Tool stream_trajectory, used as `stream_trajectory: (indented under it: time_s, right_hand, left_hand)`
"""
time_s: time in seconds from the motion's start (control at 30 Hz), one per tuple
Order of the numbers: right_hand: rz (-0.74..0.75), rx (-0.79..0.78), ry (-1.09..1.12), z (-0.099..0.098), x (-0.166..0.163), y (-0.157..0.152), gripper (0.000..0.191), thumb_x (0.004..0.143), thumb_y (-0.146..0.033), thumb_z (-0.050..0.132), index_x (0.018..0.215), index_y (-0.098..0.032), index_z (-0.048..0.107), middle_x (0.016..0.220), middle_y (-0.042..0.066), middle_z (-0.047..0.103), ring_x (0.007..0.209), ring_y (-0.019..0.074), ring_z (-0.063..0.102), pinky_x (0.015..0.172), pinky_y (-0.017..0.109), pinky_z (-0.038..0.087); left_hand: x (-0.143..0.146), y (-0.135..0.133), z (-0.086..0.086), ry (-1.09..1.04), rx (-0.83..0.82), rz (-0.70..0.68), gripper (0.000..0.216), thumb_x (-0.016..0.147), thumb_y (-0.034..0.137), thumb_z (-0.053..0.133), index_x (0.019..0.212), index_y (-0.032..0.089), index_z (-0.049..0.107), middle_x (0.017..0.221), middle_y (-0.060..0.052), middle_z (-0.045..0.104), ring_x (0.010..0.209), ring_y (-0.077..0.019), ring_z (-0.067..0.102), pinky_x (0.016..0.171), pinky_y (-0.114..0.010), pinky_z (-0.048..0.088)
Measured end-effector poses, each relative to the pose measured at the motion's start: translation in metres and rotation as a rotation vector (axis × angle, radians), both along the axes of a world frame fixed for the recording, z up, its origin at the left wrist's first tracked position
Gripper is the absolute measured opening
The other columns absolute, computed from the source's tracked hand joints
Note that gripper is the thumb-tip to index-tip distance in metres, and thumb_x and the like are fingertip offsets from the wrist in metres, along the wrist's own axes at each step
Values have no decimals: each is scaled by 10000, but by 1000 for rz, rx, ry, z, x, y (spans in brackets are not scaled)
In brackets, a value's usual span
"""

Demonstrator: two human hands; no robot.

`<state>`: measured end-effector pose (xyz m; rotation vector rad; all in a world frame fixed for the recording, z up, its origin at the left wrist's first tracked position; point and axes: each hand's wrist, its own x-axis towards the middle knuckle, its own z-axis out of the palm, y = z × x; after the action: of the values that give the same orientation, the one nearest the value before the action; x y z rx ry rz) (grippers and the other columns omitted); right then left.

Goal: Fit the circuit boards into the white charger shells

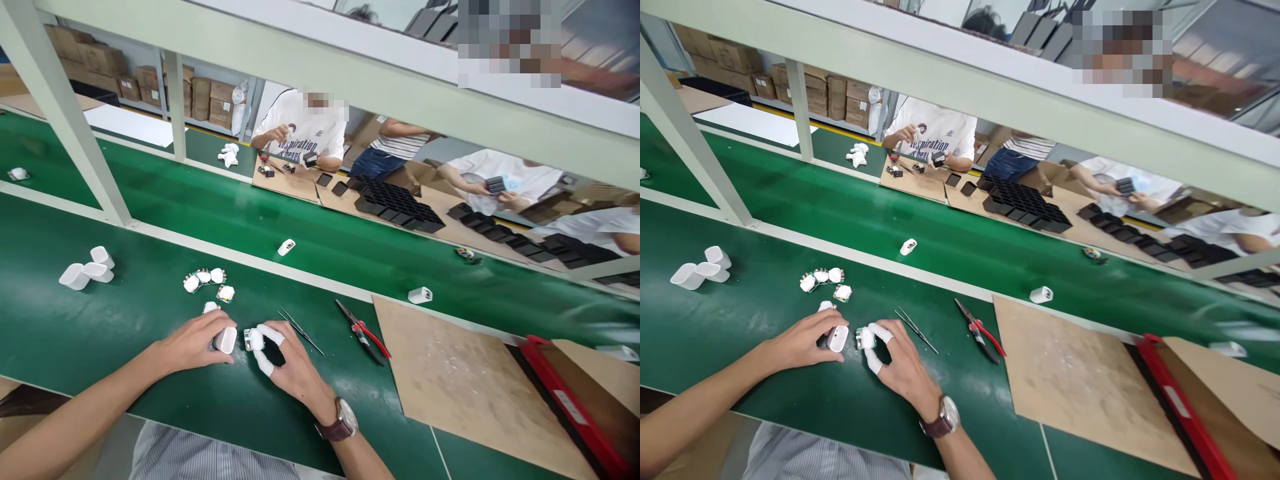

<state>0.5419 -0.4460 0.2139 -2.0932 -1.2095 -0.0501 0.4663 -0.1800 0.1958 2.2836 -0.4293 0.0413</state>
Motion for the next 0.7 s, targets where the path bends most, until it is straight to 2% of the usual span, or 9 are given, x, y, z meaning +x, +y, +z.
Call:
stream_trajectory:
  time_s: [0.17, 0.3, 0.47, 0.7]
  right_hand:
    - [14, 63, -90, 14, -18, 11, 485, 982, -169, 659, 1424, -283, 494, 1213, 109, 638, 1090, 264, 619, 894, 460, 591]
    - [35, 34, -148, 13, -22, 19, 529, 983, -144, 651, 1463, -232, 445, 1238, 137, 638, 1088, 281, 593, 893, 472, 590]
    - [44, -34, -233, 11, -20, 21, 478, 986, -121, 607, 1436, -201, 469, 1259, 154, 633, 1088, 296, 583, 888, 482, 595]
    - [54, -124, -282, 23, -24, 26, 361, 1005, -128, 546, 1361, -183, 540, 1229, 165, 642, 1053, 304, 590, 865, 494, 596]
  left_hand:
    - [-1, -3, -9, -128, 91, 45, 547, 886, 511, 792, 1290, 221, 564, 1221, -92, 647, 1035, -251, 698, 827, -354, 598]
    - [-1, -4, -15, -227, 124, 37, 520, 951, 544, 705, 1316, 216, 534, 1235, -115, 635, 1065, -261, 699, 790, -344, 600]
    - [-1, -4, -15, -255, 142, 37, 522, 965, 581, 667, 1317, 220, 533, 1220, -110, 629, 1073, -263, 695, 799, -349, 602]
    - [-1, -3, -17, -228, 138, 20, 493, 976, 533, 671, 1336, 222, 544, 1240, -113, 625, 1086, -268, 686, 820, -357, 600]
